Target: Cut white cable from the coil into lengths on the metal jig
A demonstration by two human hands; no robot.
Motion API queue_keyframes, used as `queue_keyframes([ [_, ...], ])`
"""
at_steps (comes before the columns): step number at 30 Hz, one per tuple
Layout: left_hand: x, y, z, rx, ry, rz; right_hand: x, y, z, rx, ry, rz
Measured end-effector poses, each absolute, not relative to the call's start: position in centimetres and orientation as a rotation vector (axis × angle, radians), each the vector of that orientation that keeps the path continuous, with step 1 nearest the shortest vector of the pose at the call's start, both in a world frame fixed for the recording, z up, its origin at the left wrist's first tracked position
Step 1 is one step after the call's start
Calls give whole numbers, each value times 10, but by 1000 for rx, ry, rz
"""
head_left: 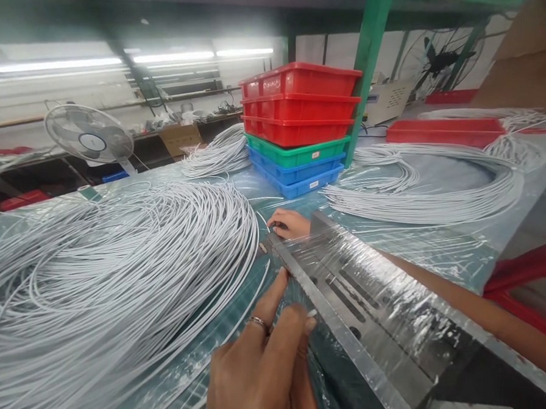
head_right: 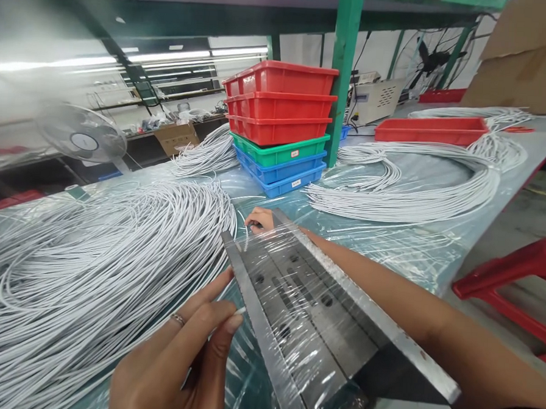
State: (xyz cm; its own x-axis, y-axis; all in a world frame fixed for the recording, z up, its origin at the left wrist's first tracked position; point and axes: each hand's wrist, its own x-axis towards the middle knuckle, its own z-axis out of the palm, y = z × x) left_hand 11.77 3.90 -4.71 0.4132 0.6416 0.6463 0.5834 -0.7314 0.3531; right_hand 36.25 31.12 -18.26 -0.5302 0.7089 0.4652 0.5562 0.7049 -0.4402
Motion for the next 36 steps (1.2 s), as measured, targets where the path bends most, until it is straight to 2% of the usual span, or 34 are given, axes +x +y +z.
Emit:
queue_keyframes([
  [8,118,41,-50,2585,1073,1238,367,309,-185,-1012,-2293,269],
  [15,125,34,-45,2513,1143,1216,359,290,-165,-942,-2288,319],
  [22,140,28,-50,2496,1507,1153,363,292,-170,-941,-2249,350],
  [29,127,30,-45,2589,1304,1028,362,285,-164,-989,-2295,345],
  [36,143,30,-51,2545,1516,1155,362,282,-157,-1016,-2326,376],
])
